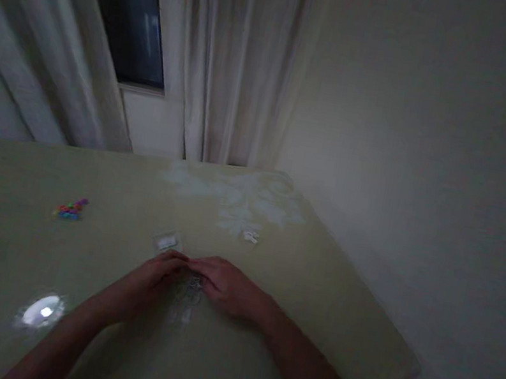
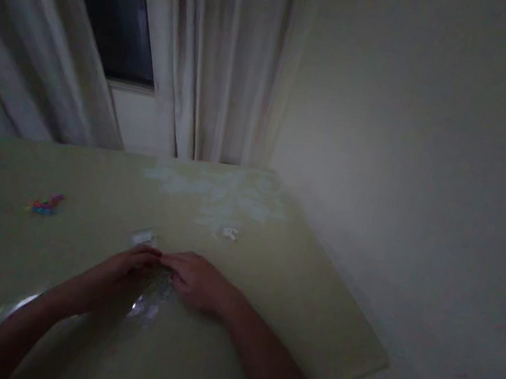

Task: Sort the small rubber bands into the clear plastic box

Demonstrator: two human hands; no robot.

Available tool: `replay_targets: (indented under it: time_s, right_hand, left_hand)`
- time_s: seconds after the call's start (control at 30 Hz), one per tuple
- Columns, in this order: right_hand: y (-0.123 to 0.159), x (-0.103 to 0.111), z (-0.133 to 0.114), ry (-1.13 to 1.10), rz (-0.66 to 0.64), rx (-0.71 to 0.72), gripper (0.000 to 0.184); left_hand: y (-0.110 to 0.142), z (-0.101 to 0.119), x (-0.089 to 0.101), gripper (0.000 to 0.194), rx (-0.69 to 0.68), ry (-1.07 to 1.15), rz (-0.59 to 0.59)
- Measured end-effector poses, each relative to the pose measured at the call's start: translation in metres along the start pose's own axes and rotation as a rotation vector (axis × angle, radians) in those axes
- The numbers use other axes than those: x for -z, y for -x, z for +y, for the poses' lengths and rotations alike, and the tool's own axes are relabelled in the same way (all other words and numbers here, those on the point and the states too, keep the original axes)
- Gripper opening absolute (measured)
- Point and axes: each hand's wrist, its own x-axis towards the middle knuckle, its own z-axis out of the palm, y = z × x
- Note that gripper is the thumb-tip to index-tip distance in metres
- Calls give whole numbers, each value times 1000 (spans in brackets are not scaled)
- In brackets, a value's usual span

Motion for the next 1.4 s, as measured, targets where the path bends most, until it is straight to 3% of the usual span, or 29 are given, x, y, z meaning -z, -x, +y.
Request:
replay_targets:
  time_s: [0.1, 0.2, 0.4, 0.47, 0.6, 0.67, 0.9, 1.1, 1.17, 1.3, 1.4]
  right_hand:
    - [5, 6, 6, -4, 11, -32, 41]
    - [7, 10, 8, 28, 59, -55, 38]
    - [7, 16, 6, 24, 21, -17, 31]
    - [8, 17, 7, 53, 48, -37, 30]
    - [11, 16, 9, 112, 114, -68, 33]
    - [11, 14, 9, 113, 83, -47, 32]
    - [10, 15, 13, 188, 26, -40, 19]
    - [9, 14, 13, 175, 67, -45, 18]
    - [8, 12, 8, 157, 54, -31, 19]
    - [9, 12, 0, 156, 2, -30, 13]
    - [9, 13, 0, 177, 6, -36, 7]
  left_hand:
    - [12, 0, 19, 32, 199, 53, -19]
    - [17, 3, 25, 39, 313, 105, -24]
    - [7, 18, 15, 33, 249, 182, -62]
    - [4, 17, 17, 35, 226, 119, 69]
    - [2, 0, 22, 39, 203, -229, 467]
    - [1, -8, 21, 38, 172, -398, 526]
    - [-4, -14, 4, 32, 107, -284, 379]
    - [-3, -4, 6, 28, 72, -239, 348]
    - [-3, 3, 6, 27, 70, -192, 283]
    - [-3, 13, 2, 24, 78, -181, 34]
    - [-3, 12, -2, 21, 127, -217, -4]
